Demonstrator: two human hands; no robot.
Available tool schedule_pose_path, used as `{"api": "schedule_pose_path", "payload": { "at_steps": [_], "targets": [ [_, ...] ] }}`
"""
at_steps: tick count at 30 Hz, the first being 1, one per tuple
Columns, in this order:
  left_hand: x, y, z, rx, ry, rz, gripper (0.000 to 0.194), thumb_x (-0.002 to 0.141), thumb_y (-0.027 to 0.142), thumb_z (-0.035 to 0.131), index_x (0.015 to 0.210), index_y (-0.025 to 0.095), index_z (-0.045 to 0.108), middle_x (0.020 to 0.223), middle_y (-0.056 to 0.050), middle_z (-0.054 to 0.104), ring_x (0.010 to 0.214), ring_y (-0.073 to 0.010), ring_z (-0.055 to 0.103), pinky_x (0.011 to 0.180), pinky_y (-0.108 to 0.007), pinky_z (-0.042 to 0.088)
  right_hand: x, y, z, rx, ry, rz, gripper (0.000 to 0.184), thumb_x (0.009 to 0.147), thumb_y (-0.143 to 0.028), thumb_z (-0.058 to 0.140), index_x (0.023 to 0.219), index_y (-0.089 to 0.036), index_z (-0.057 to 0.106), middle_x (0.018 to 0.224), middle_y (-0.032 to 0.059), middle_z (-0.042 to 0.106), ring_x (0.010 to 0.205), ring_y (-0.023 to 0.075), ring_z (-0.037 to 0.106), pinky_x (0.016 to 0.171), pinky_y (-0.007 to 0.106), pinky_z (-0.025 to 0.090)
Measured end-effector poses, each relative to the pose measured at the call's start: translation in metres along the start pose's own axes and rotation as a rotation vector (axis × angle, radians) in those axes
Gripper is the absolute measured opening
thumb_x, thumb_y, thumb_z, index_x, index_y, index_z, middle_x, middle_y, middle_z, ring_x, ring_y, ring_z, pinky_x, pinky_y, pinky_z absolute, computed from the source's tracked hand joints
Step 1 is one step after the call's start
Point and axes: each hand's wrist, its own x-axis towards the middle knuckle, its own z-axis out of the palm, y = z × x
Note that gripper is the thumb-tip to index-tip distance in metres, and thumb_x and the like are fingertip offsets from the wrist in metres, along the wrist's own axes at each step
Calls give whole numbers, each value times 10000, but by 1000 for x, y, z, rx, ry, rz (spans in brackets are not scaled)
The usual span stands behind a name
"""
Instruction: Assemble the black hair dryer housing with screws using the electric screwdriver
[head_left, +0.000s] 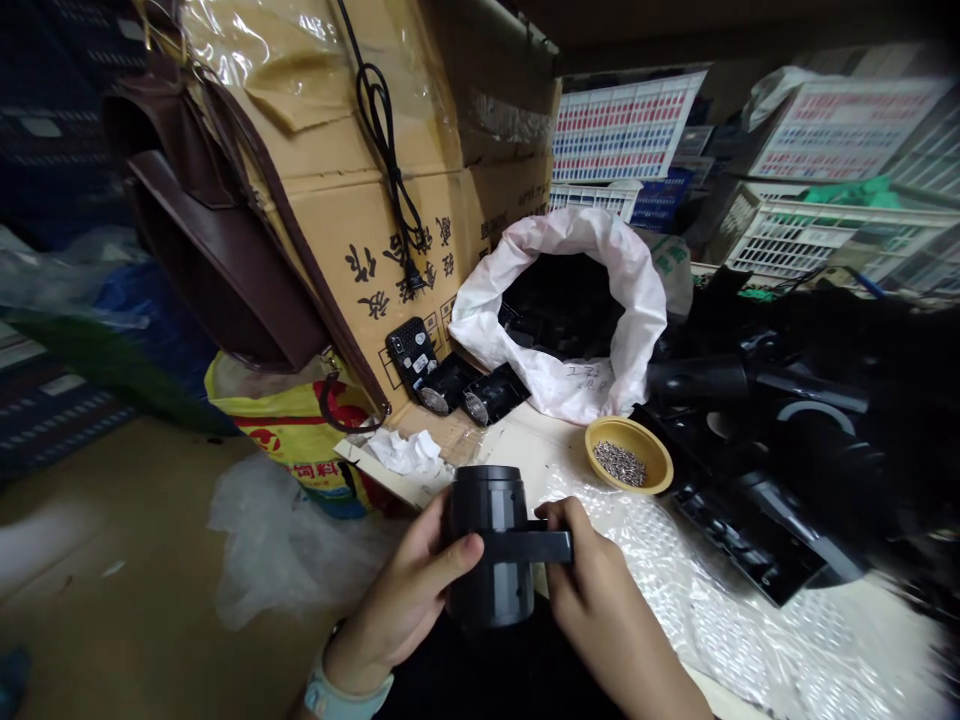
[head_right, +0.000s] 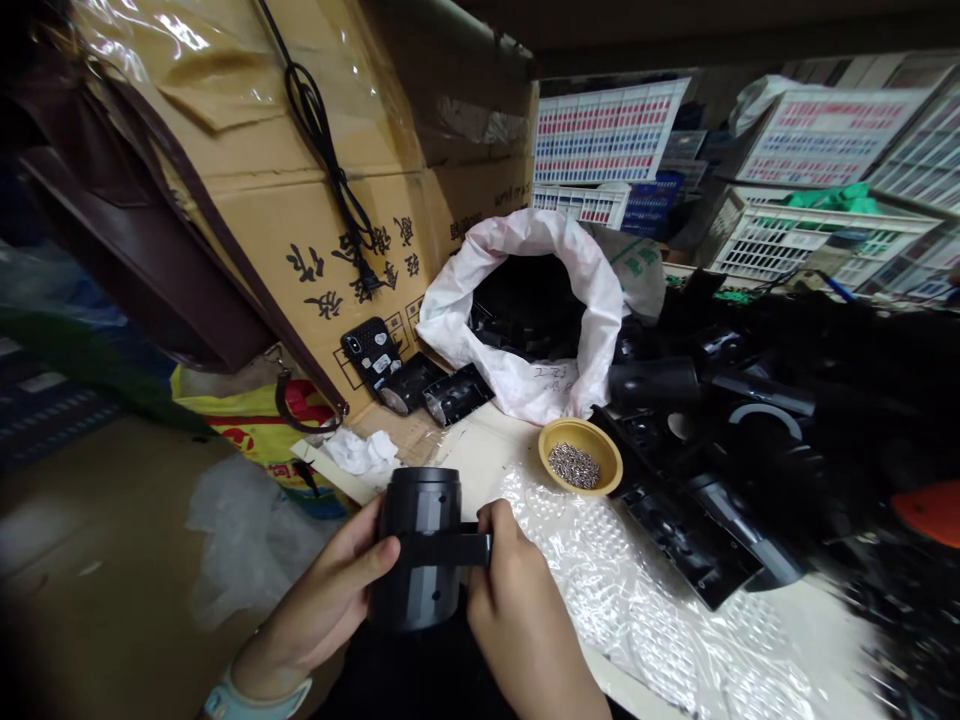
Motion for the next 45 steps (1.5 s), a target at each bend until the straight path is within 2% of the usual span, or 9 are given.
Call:
{"api": "schedule_pose_path", "payload": {
  "at_steps": [9,13,17,20,25,30,34,41,45],
  "targets": [
    [36,12,9,140,127,-25,479,776,328,728,1212,180,594,1154,-74,684,1155,-294,580,906,-343,499,30,-4,-16,-11,-30,56,146,857,-72,358,870,-217,371,764,10,557,727,188,553,631,268,344],
    [51,10,7,316,186,5,493,813,362,686,1268,218,562,1265,-71,634,1268,-293,507,1060,-381,382,52,9,-22,4,-20,23,137,843,-74,371,857,-208,396,749,-8,538,729,175,535,651,265,348],
    [65,3,1,336,325,78,707,782,393,750,1399,223,450,1431,-121,508,1385,-325,385,1160,-425,251,74,21,-19,-5,-18,1,149,818,-57,402,857,-200,414,735,-12,537,724,167,540,657,256,362],
    [73,-5,-2,362,318,162,802,791,413,751,1460,221,350,1504,-141,416,1420,-308,338,1183,-424,217,79,22,-19,-40,-31,18,159,832,-55,412,912,-182,463,749,4,562,729,171,561,654,255,380],
    [76,-13,-6,543,216,339,480,845,424,689,1267,226,574,1455,-105,459,1384,-273,389,1171,-384,257,61,14,-46,-48,13,-31,472,843,-152,537,1310,-129,471,1126,121,626,791,165,613,743,294,474],
    [75,-17,-9,536,209,409,247,773,397,759,962,241,732,1530,-55,363,1426,-303,317,1169,-371,253,64,22,-90,-403,258,115,248,910,-186,441,1013,-174,666,1027,89,680,827,200,621,682,297,407],
    [73,-18,-5,491,227,419,171,795,379,743,918,261,739,1536,-24,369,1426,-281,324,1170,-346,238,85,40,-97,-745,85,239,231,871,-167,486,951,-199,701,989,92,695,887,259,627,630,302,308],
    [79,-26,-16,681,217,529,166,852,406,669,964,290,710,1504,-29,402,1390,-286,395,1141,-441,334,97,53,-94,-735,19,282,171,824,-107,504,837,-177,660,911,51,672,797,174,571,583,265,296],
    [81,-30,-22,770,191,588,124,892,361,633,1004,344,682,1523,19,373,1400,-246,386,1154,-446,315,99,58,-96,-711,4,296,186,838,-124,521,933,-186,669,976,51,678,854,185,576,615,264,321]
  ]
}}
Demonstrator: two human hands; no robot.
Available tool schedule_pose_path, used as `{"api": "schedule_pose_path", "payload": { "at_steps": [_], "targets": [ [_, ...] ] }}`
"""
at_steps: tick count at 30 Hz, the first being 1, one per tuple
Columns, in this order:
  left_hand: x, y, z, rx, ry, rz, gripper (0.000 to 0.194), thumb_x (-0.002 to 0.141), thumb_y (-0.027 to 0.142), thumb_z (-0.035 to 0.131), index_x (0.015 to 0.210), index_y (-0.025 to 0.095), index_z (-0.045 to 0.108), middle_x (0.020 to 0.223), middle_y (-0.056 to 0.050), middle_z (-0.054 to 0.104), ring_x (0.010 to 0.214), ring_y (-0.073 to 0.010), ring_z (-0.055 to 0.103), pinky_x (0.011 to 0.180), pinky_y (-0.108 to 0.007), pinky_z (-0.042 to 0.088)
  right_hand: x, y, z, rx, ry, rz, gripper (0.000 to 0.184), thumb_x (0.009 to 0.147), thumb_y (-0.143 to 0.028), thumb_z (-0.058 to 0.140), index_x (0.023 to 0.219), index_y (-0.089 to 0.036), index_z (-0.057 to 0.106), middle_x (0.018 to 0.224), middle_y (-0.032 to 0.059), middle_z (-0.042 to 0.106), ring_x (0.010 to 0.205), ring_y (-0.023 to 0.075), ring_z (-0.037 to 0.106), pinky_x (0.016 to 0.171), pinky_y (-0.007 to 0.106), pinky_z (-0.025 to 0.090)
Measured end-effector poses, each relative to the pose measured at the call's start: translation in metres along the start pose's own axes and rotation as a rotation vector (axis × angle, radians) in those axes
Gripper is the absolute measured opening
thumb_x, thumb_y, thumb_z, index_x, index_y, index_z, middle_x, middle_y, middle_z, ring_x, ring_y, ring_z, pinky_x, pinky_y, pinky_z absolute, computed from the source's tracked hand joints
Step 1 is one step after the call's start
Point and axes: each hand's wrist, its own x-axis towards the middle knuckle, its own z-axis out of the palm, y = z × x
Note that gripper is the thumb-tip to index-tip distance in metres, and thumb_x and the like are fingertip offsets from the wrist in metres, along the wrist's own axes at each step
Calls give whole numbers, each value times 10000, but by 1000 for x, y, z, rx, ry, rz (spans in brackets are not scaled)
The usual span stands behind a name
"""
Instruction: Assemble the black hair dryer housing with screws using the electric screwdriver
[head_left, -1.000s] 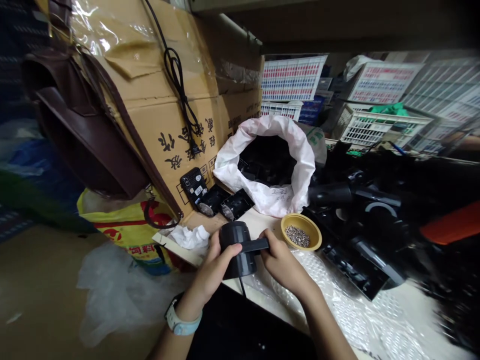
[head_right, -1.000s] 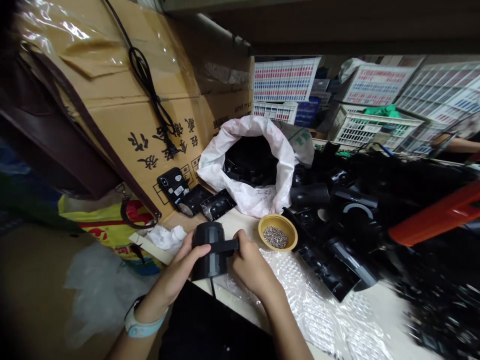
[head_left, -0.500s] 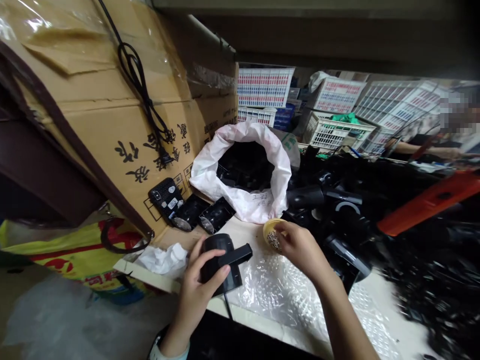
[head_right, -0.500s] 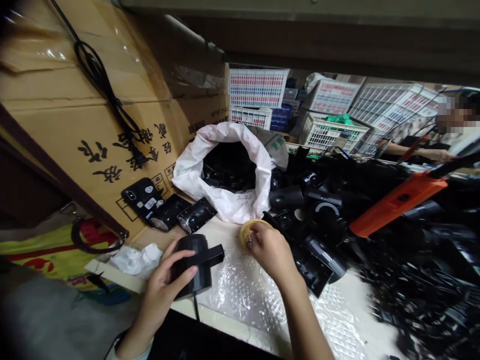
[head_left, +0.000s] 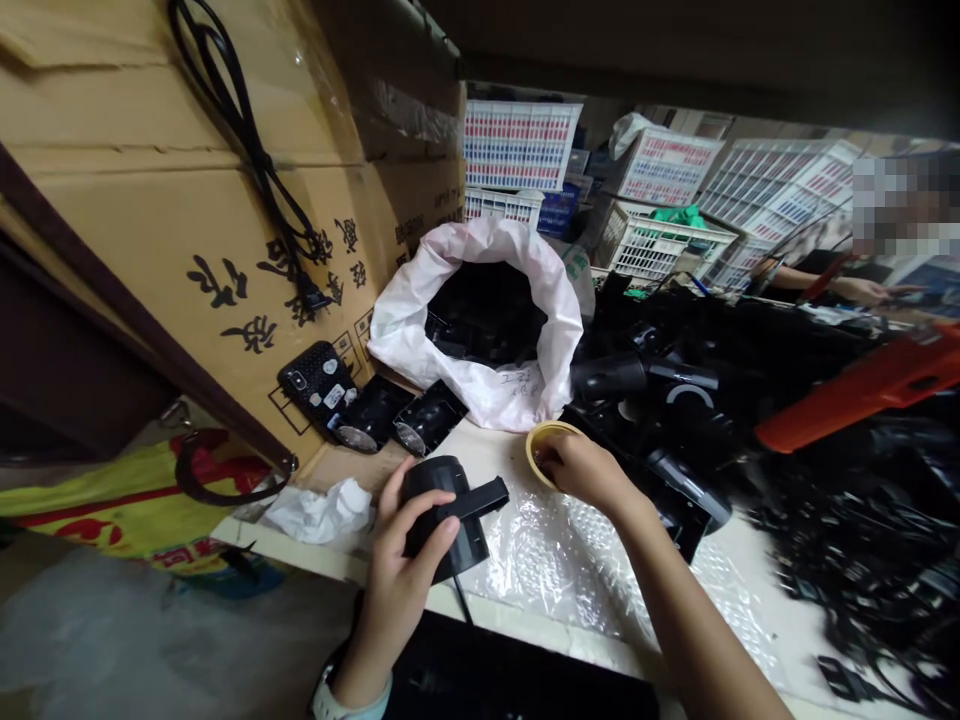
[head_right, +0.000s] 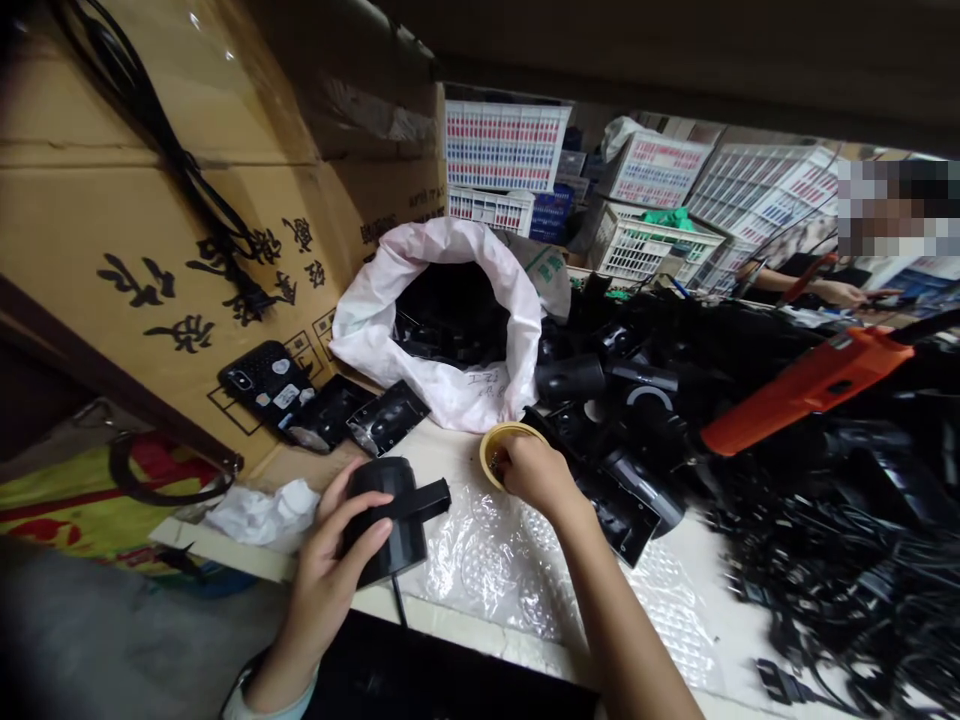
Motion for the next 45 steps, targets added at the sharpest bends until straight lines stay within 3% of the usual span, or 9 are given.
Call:
{"api": "schedule_pose_path", "payload": {
  "at_steps": [4,10,14,24,29,35,39,42,45],
  "targets": [
    [-1,3,0,45,-25,55,147,898,330,631,1040,365,652,1521,39,356,1385,-218,400,1141,-409,334,2,-1,1,15,2,-4,181,798,-92,528,886,-185,656,959,54,674,858,193,570,617,268,315],
    [0,5,1,23,-36,32,175,881,352,648,1054,368,631,1517,19,344,1381,-278,395,1126,-537,325,-3,-2,-6,109,51,-64,121,846,-107,475,840,-168,579,918,58,649,776,144,571,625,239,346],
    [0,7,1,24,-38,27,160,884,338,643,1042,364,633,1514,18,343,1389,-284,380,1133,-564,302,-8,1,-9,220,105,-41,114,863,-141,438,768,-188,479,764,18,611,671,123,553,598,220,358],
    [-2,9,1,5,-31,18,161,890,326,634,1048,358,628,1513,19,340,1390,-259,378,1133,-500,316,-6,1,-4,217,158,-52,229,950,-209,423,724,-190,460,723,24,581,637,133,541,604,247,348],
    [-2,8,0,3,-41,19,168,890,320,635,1054,354,623,1518,13,333,1392,-260,378,1135,-510,316,-10,4,0,469,273,-63,89,831,-204,551,745,-184,538,723,4,601,662,142,557,618,247,399],
    [-1,9,2,25,-54,46,178,888,301,635,1056,355,620,1520,10,329,1386,-273,384,1128,-546,325,-23,-9,0,761,368,-154,106,781,-252,601,730,-191,531,679,-12,561,616,135,517,566,251,400],
    [-2,11,2,15,-39,37,234,873,293,647,1097,353,613,1521,-2,328,1390,-284,377,1138,-559,319,-35,-32,-6,632,415,-314,162,882,-238,546,1001,-195,647,836,25,641,732,157,594,652,273,448],
    [-2,11,3,0,-32,39,366,855,280,667,1198,354,566,1515,-33,335,1397,-294,367,1143,-562,323,-42,-46,-9,476,436,-405,195,921,-185,484,984,-185,669,892,52,687,814,173,640,736,288,473],
    [-3,11,3,-13,-25,31,351,845,269,675,1174,316,561,1510,-57,341,1398,-298,365,1151,-561,309,-48,-57,-12,452,410,-430,182,925,-146,472,971,-184,644,864,46,703,773,164,651,714,274,469]
  ]
}}
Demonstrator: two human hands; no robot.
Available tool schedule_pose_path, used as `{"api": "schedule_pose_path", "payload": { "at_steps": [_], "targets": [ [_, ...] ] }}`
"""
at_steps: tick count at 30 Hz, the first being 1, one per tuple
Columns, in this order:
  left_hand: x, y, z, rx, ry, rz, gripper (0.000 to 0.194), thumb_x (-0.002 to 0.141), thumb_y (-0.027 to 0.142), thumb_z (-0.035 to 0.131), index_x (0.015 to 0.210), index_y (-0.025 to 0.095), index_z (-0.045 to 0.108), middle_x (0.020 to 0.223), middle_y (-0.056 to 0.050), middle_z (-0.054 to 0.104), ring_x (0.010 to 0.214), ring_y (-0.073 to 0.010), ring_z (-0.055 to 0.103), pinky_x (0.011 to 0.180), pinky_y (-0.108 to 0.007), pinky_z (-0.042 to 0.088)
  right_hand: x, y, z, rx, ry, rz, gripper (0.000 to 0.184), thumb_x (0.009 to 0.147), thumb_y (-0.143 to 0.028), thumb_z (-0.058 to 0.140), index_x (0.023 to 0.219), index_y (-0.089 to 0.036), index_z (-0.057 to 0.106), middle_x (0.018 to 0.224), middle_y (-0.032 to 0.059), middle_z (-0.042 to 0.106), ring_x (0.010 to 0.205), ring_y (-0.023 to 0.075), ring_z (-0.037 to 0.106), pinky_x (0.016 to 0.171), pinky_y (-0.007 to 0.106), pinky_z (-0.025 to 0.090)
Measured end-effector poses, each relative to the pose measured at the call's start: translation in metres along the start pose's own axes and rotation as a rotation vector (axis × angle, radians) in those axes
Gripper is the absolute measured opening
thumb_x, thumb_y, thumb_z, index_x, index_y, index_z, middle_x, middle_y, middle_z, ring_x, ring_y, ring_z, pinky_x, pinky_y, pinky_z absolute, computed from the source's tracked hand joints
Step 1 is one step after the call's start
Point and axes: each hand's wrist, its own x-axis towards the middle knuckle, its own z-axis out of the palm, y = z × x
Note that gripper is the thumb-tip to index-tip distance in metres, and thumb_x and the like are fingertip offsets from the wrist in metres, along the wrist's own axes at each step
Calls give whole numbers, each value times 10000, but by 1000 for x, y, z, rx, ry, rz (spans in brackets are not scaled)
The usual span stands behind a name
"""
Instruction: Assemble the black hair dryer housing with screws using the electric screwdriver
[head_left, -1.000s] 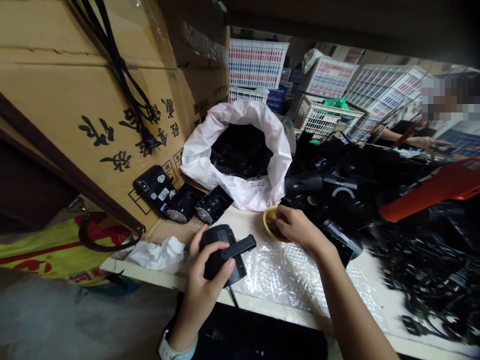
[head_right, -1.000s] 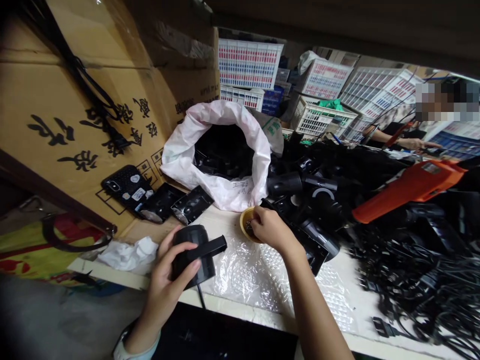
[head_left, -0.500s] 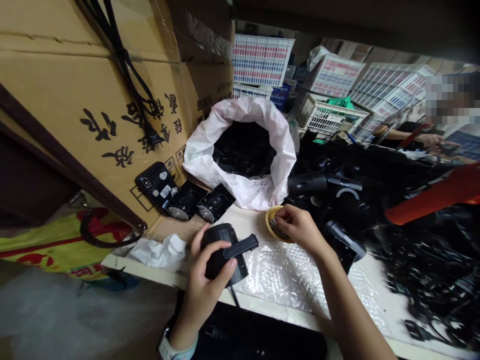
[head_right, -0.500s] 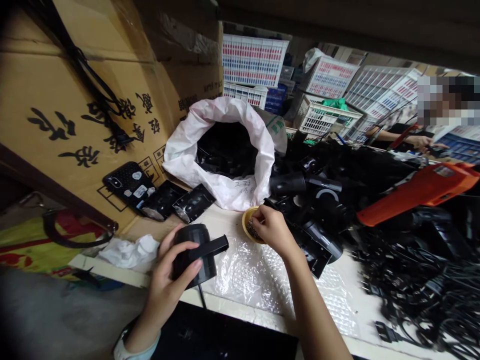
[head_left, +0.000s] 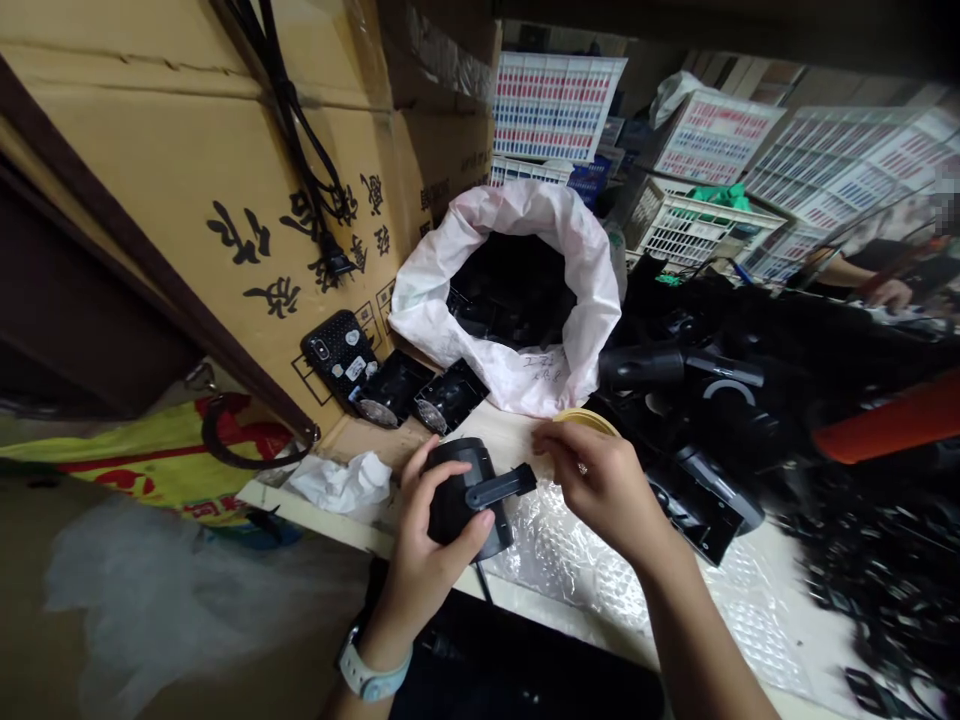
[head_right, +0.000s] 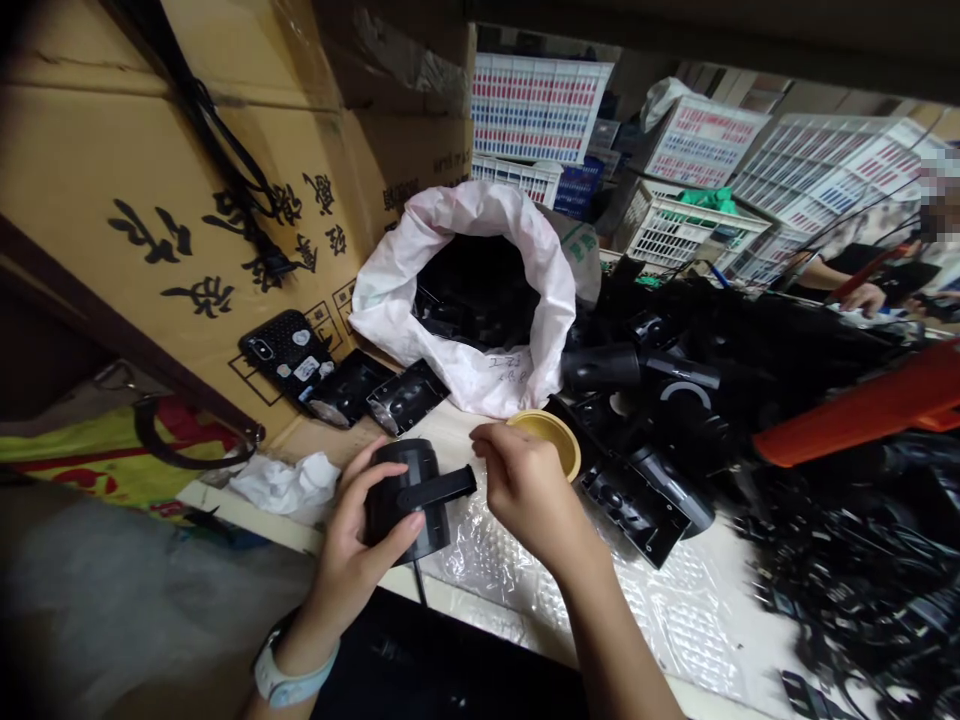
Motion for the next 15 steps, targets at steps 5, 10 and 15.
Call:
{"api": "schedule_pose_path", "payload": {
  "at_steps": [5,10,15],
  "targets": [
    [-1,-1,0,-27,-8,-26,232,842,267,683,1058,287,600,1520,-49,326,1387,-303,386,1142,-545,328,0,-18,6,219,-100,-45,83,927,-153,545,913,-200,612,925,38,648,838,160,598,759,282,450],
    [-1,-2,2,-41,-10,-41,250,835,272,696,1060,316,596,1526,-23,312,1390,-297,384,1134,-562,334,5,-25,21,317,-281,-44,129,847,-78,666,811,-201,675,1000,26,578,1030,179,510,937,334,374],
    [-2,-4,3,-57,6,-28,257,829,278,704,1061,313,599,1515,-36,327,1365,-301,414,1115,-562,361,11,-22,33,344,-369,56,153,806,-48,707,746,-187,686,929,15,581,1017,182,491,968,364,336]
  ]
}}
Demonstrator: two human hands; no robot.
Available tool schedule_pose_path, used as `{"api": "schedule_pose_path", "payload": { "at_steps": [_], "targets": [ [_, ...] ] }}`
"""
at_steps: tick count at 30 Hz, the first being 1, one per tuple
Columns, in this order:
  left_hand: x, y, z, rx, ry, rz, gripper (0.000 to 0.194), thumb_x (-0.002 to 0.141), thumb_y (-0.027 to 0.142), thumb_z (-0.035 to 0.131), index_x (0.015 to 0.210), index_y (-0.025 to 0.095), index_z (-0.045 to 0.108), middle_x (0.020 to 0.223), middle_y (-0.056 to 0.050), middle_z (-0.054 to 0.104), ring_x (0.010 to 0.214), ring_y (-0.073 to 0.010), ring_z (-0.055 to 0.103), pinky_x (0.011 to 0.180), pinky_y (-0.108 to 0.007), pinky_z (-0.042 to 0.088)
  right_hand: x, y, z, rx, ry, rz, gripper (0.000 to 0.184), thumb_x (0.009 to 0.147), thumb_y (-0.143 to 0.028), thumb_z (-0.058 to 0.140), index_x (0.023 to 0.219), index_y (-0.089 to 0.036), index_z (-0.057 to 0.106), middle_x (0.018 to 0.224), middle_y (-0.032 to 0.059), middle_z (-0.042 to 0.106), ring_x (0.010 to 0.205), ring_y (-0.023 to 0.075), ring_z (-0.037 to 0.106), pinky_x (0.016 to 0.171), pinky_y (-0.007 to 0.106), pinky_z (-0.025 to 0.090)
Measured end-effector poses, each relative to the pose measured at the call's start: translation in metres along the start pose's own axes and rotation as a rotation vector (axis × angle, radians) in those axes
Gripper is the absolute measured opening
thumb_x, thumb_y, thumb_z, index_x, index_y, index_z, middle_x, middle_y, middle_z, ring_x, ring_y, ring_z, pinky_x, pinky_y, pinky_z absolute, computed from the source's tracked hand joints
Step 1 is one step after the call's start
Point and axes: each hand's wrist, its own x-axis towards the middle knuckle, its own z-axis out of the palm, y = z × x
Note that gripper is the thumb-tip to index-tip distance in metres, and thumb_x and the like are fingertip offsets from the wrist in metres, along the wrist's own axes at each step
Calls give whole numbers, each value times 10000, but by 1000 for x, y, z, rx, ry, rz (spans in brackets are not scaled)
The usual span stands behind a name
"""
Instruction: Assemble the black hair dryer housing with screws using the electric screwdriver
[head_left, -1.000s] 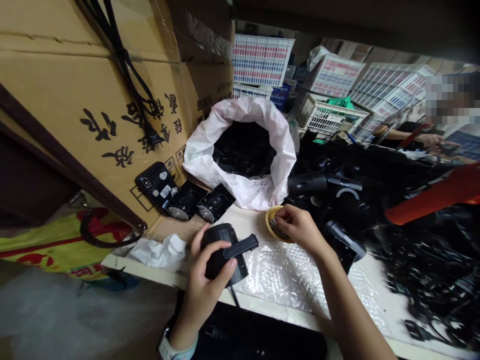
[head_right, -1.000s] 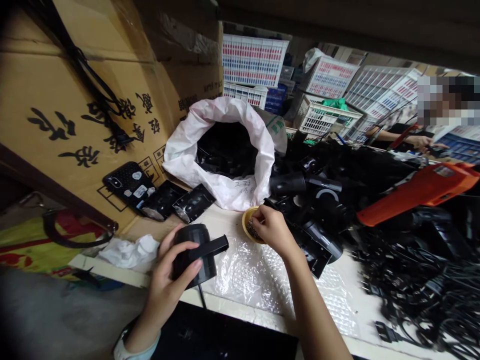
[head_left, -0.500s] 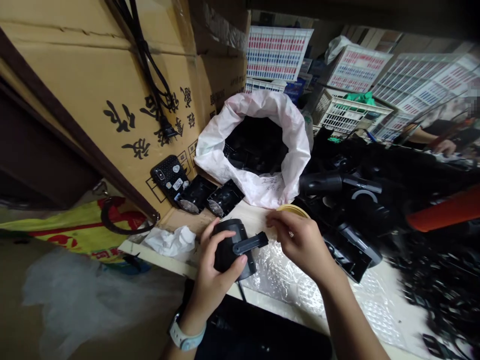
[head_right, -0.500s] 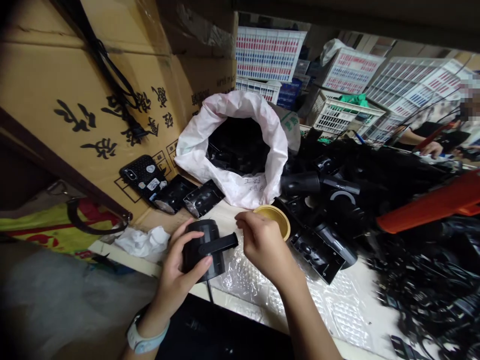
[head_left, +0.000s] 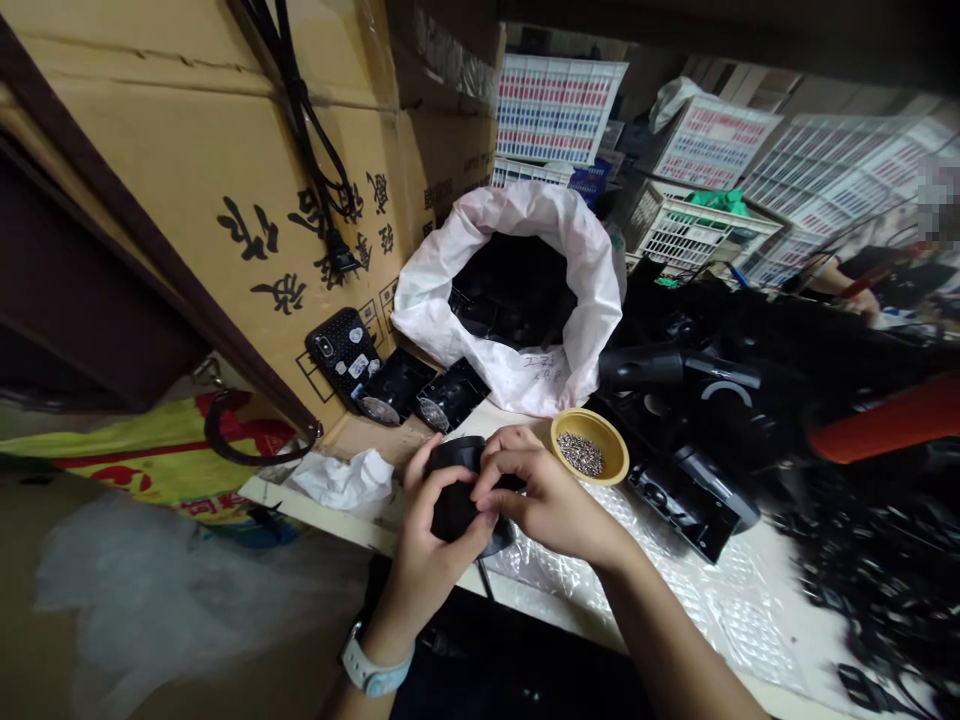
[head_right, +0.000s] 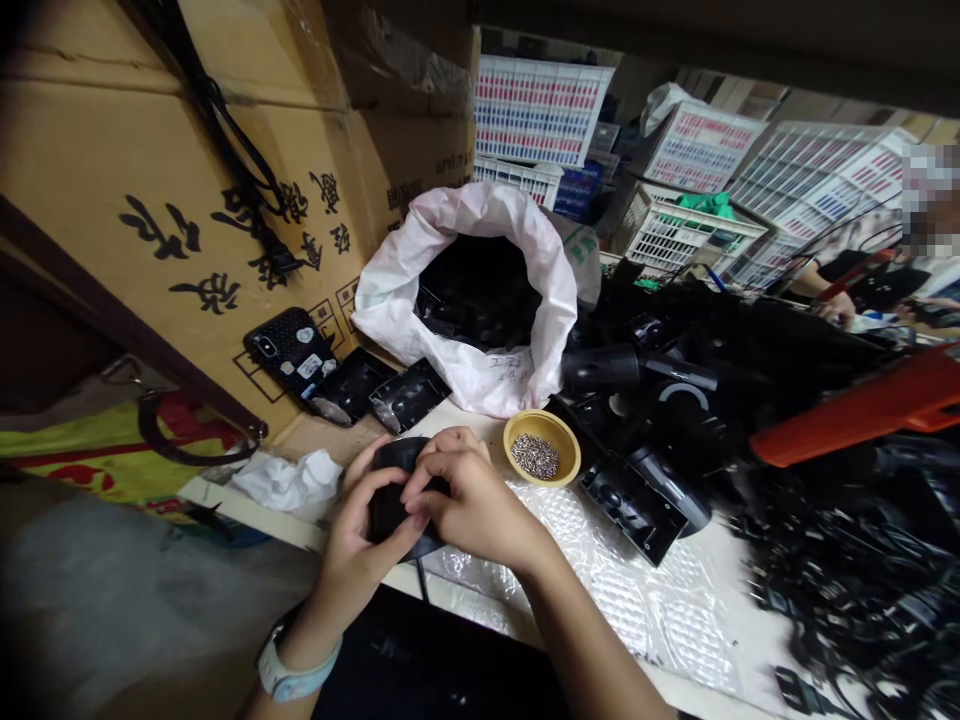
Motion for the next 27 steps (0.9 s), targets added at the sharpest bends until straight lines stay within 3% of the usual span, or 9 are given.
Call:
{"api": "schedule_pose_path", "payload": {
  "at_steps": [10,19,27],
  "targets": [
    [-1,-1,1,-30,17,57,338,832,232,700,1115,290,523,1464,-81,361,1383,-291,395,1134,-540,344,6,-1,-2,74,-7,124,140,743,-59,756,691,-177,703,819,14,606,960,189,526,917,336,358],
    [-3,-3,1,-23,9,78,215,860,235,676,1024,288,548,1499,-63,309,1383,-306,392,1110,-594,336,9,4,-5,111,-28,155,104,741,-88,750,700,-156,684,814,9,614,904,178,557,872,316,381],
    [-3,-4,1,-8,-3,73,218,857,234,679,1025,274,547,1500,-77,309,1382,-301,398,1119,-565,338,8,-9,-7,-48,-43,152,129,743,-51,724,724,-163,663,869,22,622,975,191,551,873,304,399]
  ]
}}
